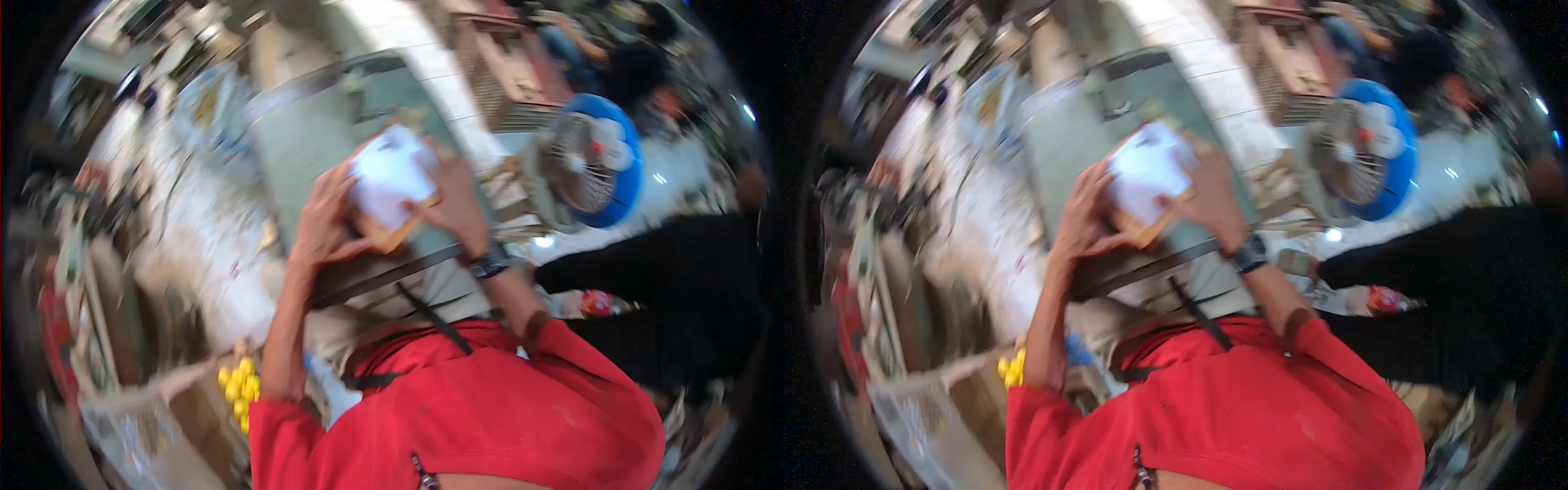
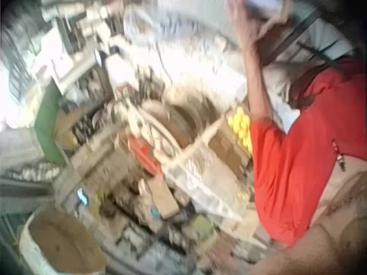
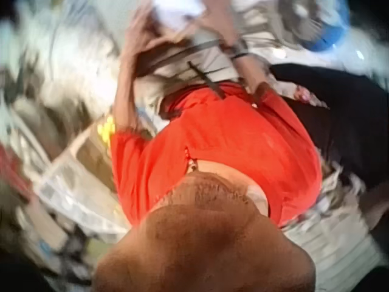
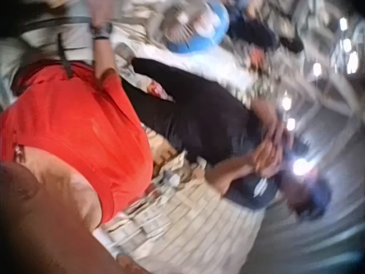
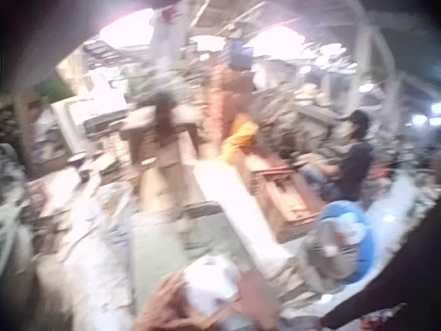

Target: Using a scroll saw to cut out a complex shape from a wooden board following a printed pattern.

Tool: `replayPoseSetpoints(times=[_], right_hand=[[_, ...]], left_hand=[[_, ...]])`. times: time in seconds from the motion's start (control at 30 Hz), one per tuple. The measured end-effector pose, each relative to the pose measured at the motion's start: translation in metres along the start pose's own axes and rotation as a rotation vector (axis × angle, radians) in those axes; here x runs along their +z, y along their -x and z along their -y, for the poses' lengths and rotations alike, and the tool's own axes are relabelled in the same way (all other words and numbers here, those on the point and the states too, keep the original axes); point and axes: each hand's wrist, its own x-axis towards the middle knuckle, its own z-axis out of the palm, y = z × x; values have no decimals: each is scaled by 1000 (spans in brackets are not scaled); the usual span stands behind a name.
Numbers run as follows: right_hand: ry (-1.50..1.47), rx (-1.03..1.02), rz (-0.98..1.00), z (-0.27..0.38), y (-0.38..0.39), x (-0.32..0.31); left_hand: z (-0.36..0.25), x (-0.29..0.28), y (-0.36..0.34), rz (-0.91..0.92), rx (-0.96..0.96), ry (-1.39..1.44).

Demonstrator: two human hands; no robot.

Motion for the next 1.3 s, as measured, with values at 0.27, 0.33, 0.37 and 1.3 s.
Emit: replayPoseSetpoints(times=[0.27, 0.33, 0.37, 1.3], right_hand=[[-99, 71, 84, 18, -2, 18], [-62, 94, 69, 14, -1, 8], [-70, 112, 59, 13, 0, 5], [53, 67, 114, 12, 2, 10]], left_hand=[[-16, -18, 12, 69, -99, -101], [-13, -9, 3, 51, -54, -57], [-12, -8, 0, 49, -40, -43], [-10, -20, 3, 106, -43, -29]])
